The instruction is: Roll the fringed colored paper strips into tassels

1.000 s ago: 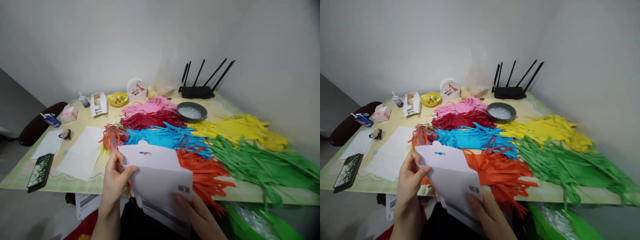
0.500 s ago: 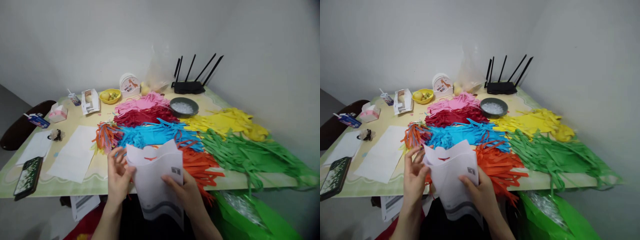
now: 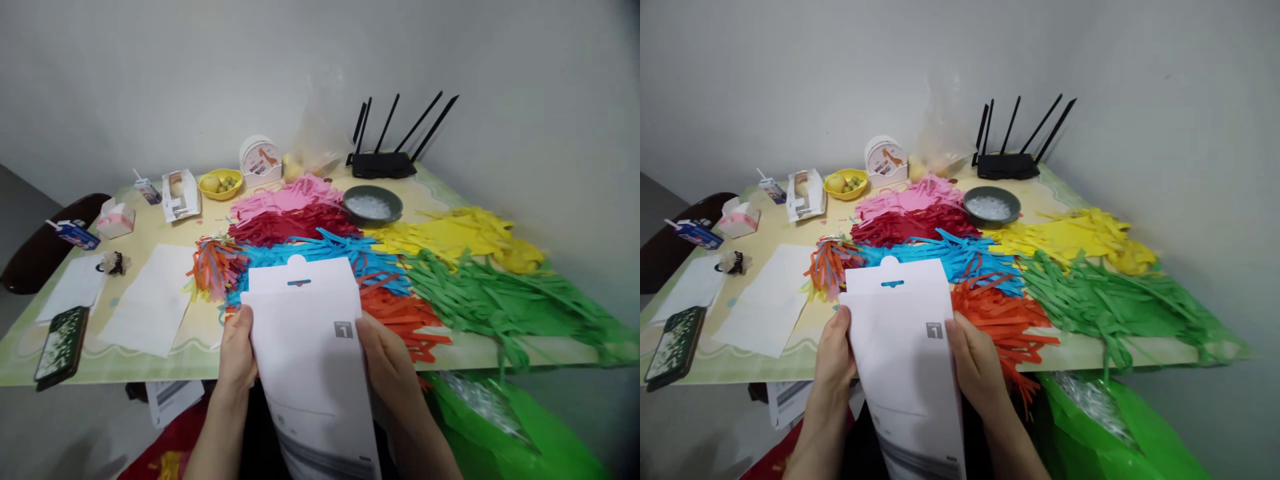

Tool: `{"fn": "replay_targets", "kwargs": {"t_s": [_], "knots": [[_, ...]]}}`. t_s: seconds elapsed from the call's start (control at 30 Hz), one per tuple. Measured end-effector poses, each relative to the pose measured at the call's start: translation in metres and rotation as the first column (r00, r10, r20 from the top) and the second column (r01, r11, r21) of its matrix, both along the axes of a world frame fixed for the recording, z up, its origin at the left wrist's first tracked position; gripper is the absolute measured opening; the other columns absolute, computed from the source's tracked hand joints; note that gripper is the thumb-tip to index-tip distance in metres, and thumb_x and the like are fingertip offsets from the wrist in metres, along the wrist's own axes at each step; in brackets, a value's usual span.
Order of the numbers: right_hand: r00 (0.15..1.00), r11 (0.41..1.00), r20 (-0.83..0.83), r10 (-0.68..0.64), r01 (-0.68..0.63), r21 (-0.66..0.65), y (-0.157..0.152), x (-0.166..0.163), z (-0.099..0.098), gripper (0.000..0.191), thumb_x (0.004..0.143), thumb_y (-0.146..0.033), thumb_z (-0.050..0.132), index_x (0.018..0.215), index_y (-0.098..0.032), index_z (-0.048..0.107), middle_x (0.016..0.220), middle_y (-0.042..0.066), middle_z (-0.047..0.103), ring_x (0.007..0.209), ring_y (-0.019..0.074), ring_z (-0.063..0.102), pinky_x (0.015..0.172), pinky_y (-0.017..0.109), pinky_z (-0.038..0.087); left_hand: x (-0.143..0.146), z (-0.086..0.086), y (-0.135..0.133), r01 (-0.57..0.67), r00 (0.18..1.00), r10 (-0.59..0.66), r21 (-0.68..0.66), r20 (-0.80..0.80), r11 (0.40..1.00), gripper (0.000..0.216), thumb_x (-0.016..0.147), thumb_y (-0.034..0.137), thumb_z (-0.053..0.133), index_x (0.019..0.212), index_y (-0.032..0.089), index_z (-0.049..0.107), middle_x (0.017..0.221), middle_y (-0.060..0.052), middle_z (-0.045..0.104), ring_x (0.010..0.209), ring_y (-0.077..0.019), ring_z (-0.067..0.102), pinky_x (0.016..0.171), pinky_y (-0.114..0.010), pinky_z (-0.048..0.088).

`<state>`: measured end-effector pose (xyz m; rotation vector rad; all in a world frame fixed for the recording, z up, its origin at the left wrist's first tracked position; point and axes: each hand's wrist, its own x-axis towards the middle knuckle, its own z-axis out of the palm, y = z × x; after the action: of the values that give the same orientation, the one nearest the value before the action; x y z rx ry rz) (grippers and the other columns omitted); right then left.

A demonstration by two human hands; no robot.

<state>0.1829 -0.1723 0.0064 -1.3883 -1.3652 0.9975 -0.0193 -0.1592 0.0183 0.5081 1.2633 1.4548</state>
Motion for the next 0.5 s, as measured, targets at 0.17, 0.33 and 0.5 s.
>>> {"fn": "replay_targets", "kwargs": {"t_s": [0.17,0.33,0.5], "knots": [[0.963,0.972,0.221,-0.154,0.107,0.211,0.007,-0.003,-0.001,0.034,0.095,-0.043,0.045,0.07,-0.021,0.049,0.055,-0.003,0.051,0.048,0.0125,0.047,0.048,0.024,0.035,-0.006,-0.005,0.002,0.035,0.967,-0.014,0.078,-0.253,0.996,0.053,0.077,0.066,0.063,0.071,0.014,0.066,0.061,-0.001,0.062,0.055,-0.013,0.052,0.055,-0.024,0.043],[0.99,0.991,0.133,-0.048,0.03,0.134,0.015,-0.002,0.0,0.036,0.098,-0.045,0.039,0.074,-0.021,0.052,0.061,-0.001,0.057,0.053,0.0139,0.052,0.051,0.023,0.04,-0.009,-0.005,0.001,-0.011,0.734,0.197,0.279,-0.65,0.96,0.041,0.091,0.046,0.056,0.063,0.017,0.051,0.059,0.003,0.045,0.059,-0.0106,0.041,0.056,-0.022,0.033],[0.992,0.995,0.125,-0.034,0.022,0.101,0.022,-0.003,0.009,0.037,0.097,-0.046,0.042,0.074,-0.02,0.053,0.058,-0.001,0.054,0.051,0.0131,0.049,0.047,0.024,0.036,-0.007,-0.01,0.004,0.058,0.762,0.118,0.248,-0.637,0.967,0.043,0.095,0.046,0.048,0.063,0.018,0.046,0.058,0.004,0.041,0.055,-0.0104,0.036,0.053,-0.023,0.03]]}}
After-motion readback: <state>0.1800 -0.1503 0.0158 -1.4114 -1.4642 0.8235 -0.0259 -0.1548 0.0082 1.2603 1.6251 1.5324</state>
